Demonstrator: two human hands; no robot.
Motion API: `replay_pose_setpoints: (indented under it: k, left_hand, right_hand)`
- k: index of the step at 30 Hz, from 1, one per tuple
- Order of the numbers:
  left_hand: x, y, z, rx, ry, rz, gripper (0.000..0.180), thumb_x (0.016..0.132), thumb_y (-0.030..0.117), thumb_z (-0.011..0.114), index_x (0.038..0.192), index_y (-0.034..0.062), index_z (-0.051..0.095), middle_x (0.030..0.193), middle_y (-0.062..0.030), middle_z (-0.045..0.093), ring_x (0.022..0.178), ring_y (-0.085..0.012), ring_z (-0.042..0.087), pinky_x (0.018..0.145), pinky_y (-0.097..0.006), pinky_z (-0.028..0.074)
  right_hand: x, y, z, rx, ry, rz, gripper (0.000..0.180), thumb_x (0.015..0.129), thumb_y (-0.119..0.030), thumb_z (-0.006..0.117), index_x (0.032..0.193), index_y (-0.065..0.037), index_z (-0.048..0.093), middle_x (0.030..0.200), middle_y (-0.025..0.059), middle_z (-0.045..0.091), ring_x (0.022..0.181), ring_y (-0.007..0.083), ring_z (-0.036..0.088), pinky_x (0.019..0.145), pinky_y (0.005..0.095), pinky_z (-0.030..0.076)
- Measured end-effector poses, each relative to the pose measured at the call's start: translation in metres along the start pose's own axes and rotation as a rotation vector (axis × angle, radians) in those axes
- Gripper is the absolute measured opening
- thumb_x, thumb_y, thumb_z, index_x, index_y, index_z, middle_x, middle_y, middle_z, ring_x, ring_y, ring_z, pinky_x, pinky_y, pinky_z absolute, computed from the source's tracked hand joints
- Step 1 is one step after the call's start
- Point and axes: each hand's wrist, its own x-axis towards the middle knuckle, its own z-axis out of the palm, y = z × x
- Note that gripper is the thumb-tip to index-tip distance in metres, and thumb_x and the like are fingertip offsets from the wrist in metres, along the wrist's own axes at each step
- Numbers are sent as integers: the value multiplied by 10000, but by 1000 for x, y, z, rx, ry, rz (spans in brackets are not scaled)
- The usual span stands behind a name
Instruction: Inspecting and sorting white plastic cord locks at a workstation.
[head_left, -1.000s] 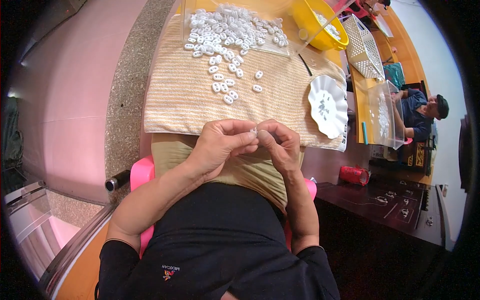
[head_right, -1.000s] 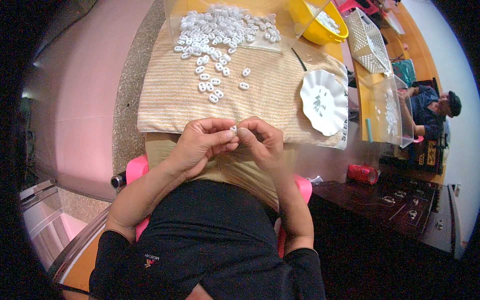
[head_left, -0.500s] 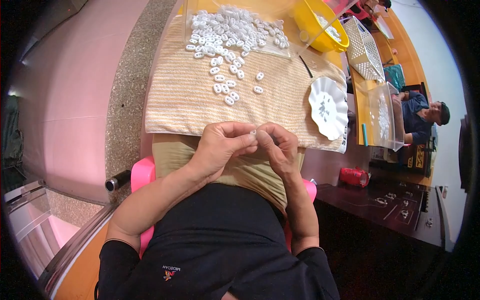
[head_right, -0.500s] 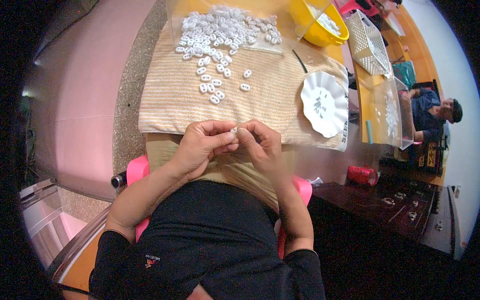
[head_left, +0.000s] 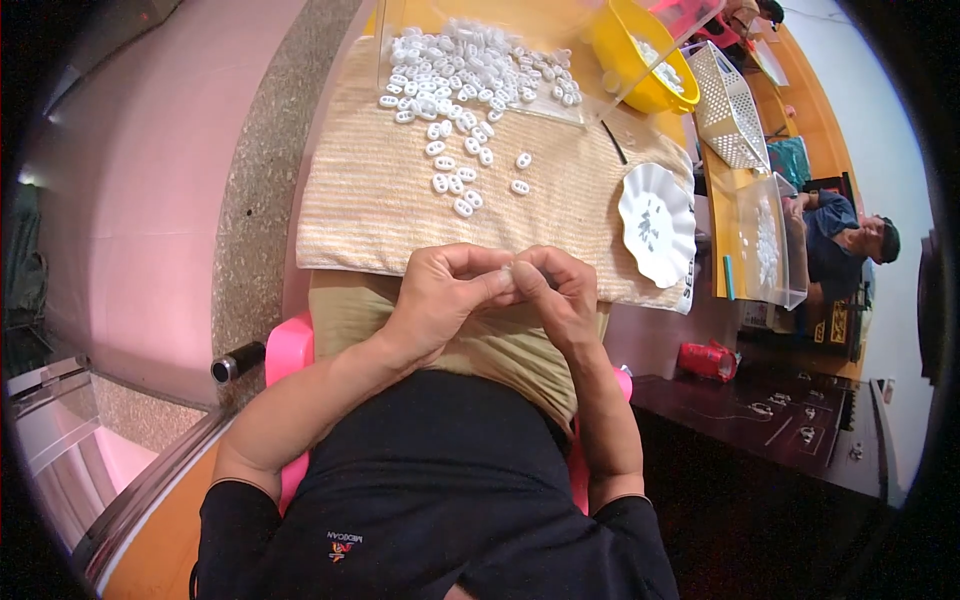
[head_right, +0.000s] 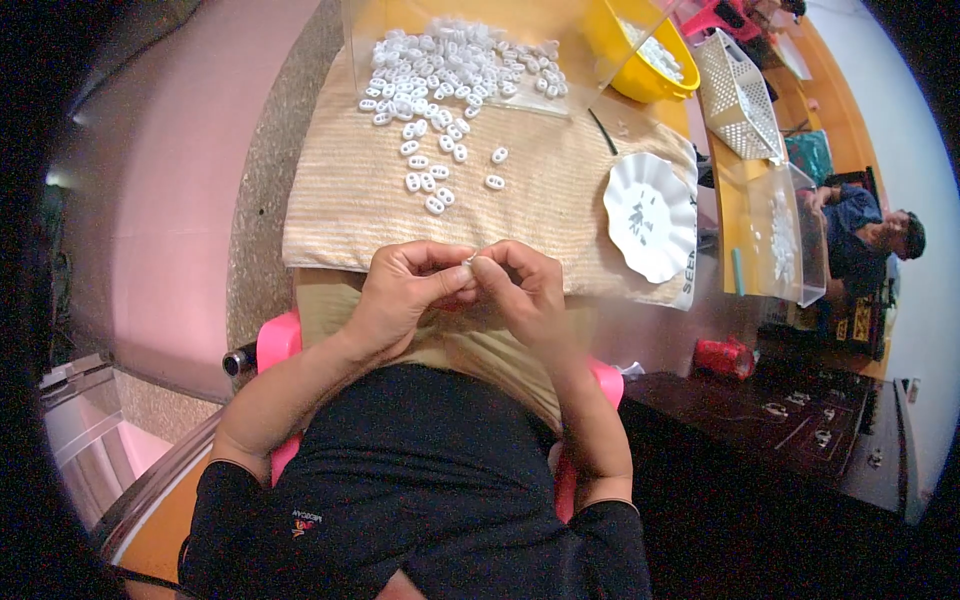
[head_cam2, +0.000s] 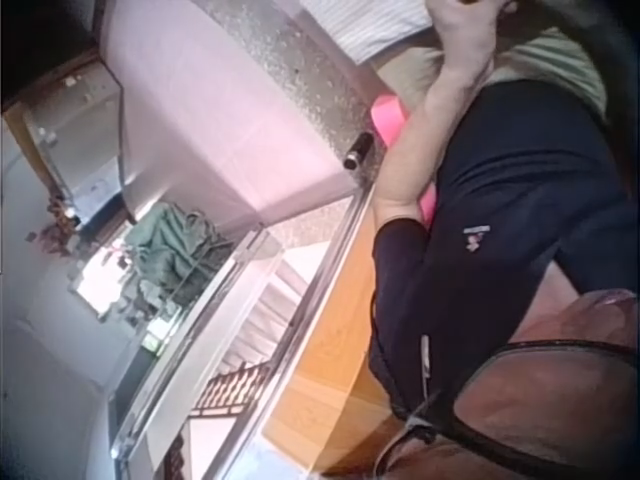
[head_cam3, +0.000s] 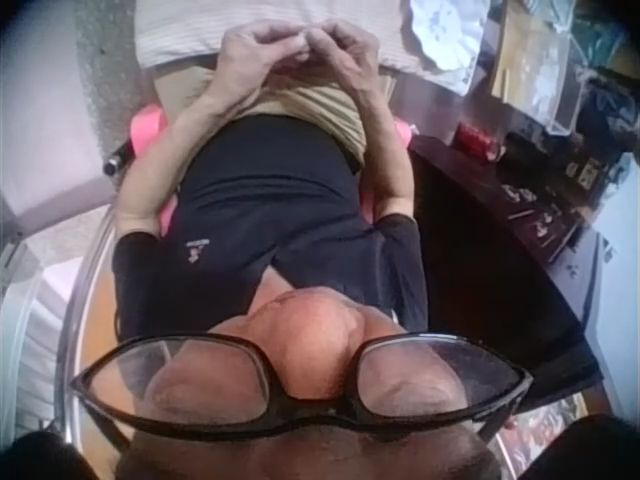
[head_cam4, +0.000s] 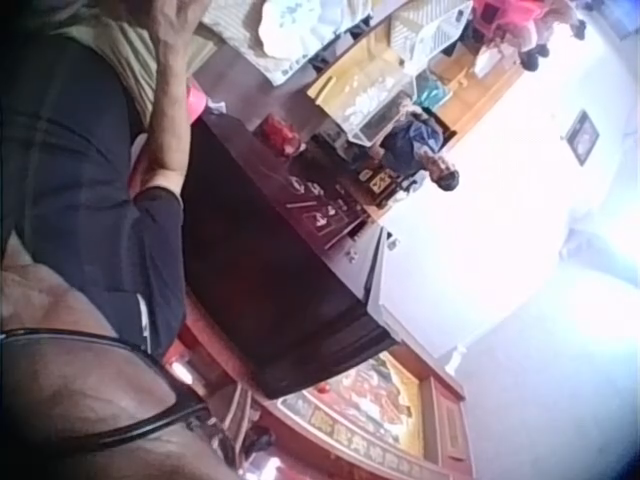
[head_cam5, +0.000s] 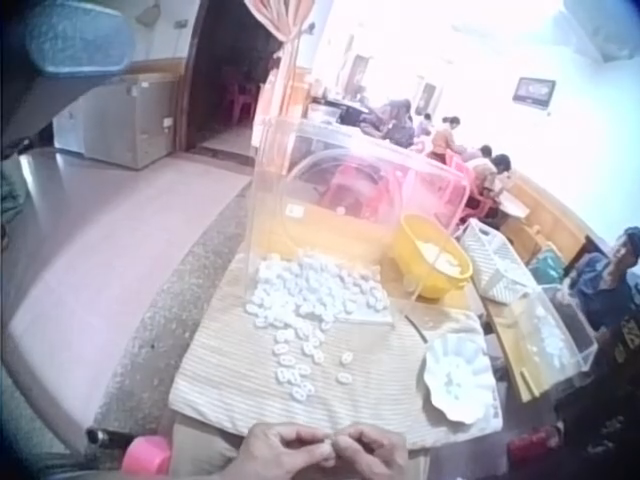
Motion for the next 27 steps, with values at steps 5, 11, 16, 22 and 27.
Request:
replay_pose_setpoints:
  k: [5,11,16,22,27]
  left_hand:
    - [1,-3,-1,-68,-9,-29,193,866,17,649,1051,-36,628,901,-95,674,775,-136,652,708,-252,555]
    - [1,1,-1,-112,15,-98,198,872,16,637,1063,-33,615,938,-99,667,803,-147,658,735,-261,569]
    - [3,0,-4,-154,39,-116,199,878,13,628,1072,-26,604,936,-96,663,811,-154,662,750,-268,576]
    - [4,3,-4,-150,78,-128,198,880,7,621,1074,-25,600,923,-98,663,800,-160,667,754,-273,576]
    - [5,3,-6,-162,89,-130,202,873,-1,624,1073,-22,602,911,-98,664,803,-160,669,756,-276,576]
  right_hand:
    - [-1,2,-5,9,-9,18,161,939,-117,590,910,34,637,799,17,656,726,51,589,660,198,483]
    - [3,-7,-12,17,-57,-8,175,941,-124,590,982,40,639,844,40,669,751,67,596,680,214,492]
    - [22,-14,-29,-127,16,-30,193,918,-97,612,1034,56,629,817,40,648,716,104,618,662,225,508]
    - [68,-14,-38,-693,117,-202,151,859,-103,645,982,-17,667,808,99,648,696,185,624,623,307,486]
    - [89,-12,-33,-967,99,-329,148,843,-142,640,957,-55,674,927,136,643,812,330,631,720,384,495]
